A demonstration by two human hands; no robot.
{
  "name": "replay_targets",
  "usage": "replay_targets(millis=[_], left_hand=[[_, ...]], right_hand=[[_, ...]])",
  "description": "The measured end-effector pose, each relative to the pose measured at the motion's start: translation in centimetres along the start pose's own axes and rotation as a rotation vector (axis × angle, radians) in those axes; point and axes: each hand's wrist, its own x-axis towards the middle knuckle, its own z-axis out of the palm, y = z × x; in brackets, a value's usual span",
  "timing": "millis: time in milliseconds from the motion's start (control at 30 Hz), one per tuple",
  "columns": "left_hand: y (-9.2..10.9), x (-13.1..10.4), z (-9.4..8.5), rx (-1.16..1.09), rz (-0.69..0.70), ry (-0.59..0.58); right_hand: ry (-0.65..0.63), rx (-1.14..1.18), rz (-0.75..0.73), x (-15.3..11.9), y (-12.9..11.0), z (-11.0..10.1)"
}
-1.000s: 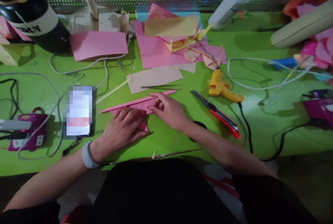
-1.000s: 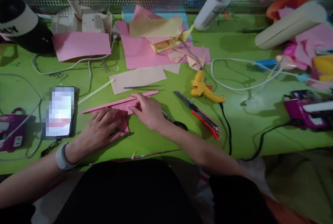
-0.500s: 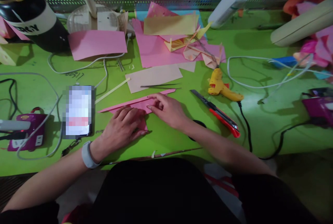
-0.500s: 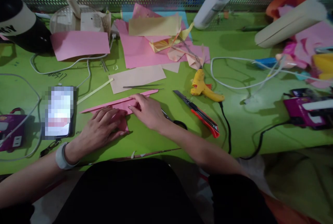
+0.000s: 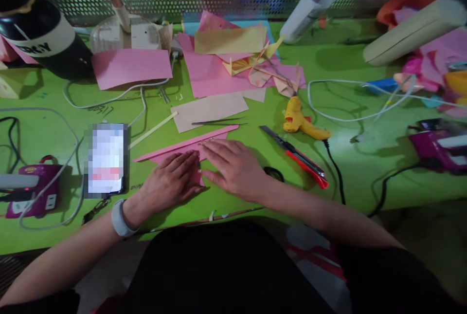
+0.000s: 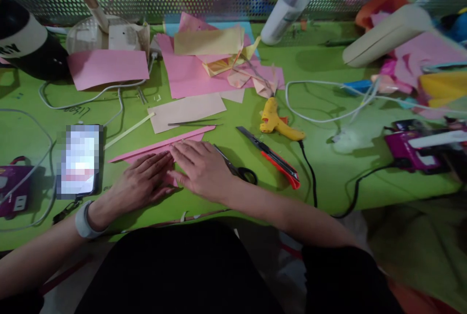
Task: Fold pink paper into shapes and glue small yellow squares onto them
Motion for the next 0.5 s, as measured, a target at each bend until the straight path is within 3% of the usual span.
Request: replay_targets(millis=[167, 500], left_hand=[[-0.3, 0.0, 0.0, 0.016, 0.036, -0.013], [-0.2, 0.1, -0.1, -0.027, 0.004, 0.001]], right_hand=[[-0.102, -0.106, -0.105, -1.5, -0.4, 1.3], [-0.147, -0.149, -0.063, -3.0, 0.5, 1.5]])
